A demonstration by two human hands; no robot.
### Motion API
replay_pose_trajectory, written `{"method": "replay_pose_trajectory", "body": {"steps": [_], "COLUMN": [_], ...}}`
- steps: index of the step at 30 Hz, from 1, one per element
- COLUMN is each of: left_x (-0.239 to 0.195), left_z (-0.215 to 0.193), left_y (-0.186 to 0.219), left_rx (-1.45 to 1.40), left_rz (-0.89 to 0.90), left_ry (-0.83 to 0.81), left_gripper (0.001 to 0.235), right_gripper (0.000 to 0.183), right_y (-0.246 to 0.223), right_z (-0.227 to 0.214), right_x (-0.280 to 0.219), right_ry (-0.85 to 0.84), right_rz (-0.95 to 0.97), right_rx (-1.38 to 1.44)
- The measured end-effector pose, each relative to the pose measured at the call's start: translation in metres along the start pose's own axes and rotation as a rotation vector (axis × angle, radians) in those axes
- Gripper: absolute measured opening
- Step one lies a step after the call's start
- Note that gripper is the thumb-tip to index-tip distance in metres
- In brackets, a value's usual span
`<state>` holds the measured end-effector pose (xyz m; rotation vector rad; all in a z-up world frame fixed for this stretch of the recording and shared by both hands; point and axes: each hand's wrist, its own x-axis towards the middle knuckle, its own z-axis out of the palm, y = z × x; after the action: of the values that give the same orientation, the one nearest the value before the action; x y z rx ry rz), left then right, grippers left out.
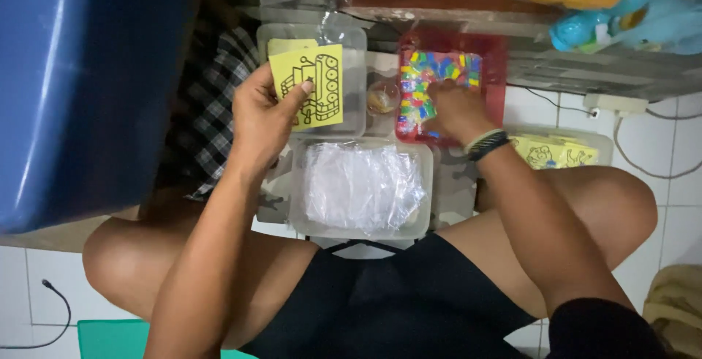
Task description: The person sits on the floor and packs small yellow cards with cartoon drawings into clear plastic bags. They pick up a card, place it inside a bag, and then set the packaged item aside into a container.
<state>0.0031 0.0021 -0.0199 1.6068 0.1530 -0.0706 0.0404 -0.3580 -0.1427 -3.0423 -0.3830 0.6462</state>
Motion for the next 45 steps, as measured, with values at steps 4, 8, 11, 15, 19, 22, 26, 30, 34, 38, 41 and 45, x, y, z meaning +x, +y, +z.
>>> {"method": "replay_pose_trajectory", "body": {"steps": [4, 8, 11, 15, 19, 22, 26, 30, 34, 38, 41, 45], "left_x": [0.0, 0.0, 0.003, 0.001, 0.001, 0.0, 0.001, 0.0, 0.0, -0.003, 0.0, -0.003], "left_z": [-0.001, 0.001, 0.0, 0.001, 0.003, 0.004, 0.006, 0.005, 0.005, 0.006, 0.006, 0.008], "left_y": [0.001, 0.002, -0.006, 0.0, 0.002, -0.004, -0.007, -0.008, -0.003, 0.009, 0.0, 0.004], "left_rx": [0.02, 0.01, 0.031, -0.014, -0.013, 0.004, -0.003, 0.009, 0.036, 0.026, 0.004, 0.017], "left_rz": [0.02, 0.008, 0.027, 0.004, 0.026, 0.019, 0.014, 0.024, 0.02, 0.0, 0.005, 0.001], "left_ry": [-0.001, 0.014, 0.014, 0.019, 0.016, 0.024, 0.027, 0.028, 0.019, 0.021, 0.025, 0.037], "left_gripper": [0.014, 0.014, 0.015, 0.014, 0.013, 0.014, 0.012, 0.012, 0.012, 0.012, 0.012, 0.012], "right_gripper": [0.058, 0.053, 0.054, 0.041, 0.018, 0.022, 0.019, 0.015, 0.009, 0.01, 0.01, 0.011], "right_y": [-0.012, -0.016, -0.015, -0.029, -0.072, -0.098, -0.105, -0.105, -0.098, -0.107, -0.102, -0.097], "right_z": [0.016, 0.01, 0.006, -0.046, -0.087, -0.068, -0.029, -0.02, -0.008, -0.031, -0.025, -0.025], "right_x": [-0.002, -0.001, 0.0, -0.02, -0.033, -0.028, -0.011, -0.011, -0.011, -0.023, -0.024, -0.022], "right_ry": [0.015, -0.025, -0.11, -0.013, 0.391, 0.16, 0.089, 0.135, 0.206, 0.21, 0.218, 0.286], "right_rz": [-0.086, -0.084, -0.035, -0.093, -0.298, -0.229, -0.133, -0.105, -0.099, -0.135, -0.164, -0.213], "right_rx": [-0.068, -0.065, -0.076, -0.192, 0.253, 0.472, 0.434, 0.384, 0.324, 0.303, 0.302, 0.382]}}
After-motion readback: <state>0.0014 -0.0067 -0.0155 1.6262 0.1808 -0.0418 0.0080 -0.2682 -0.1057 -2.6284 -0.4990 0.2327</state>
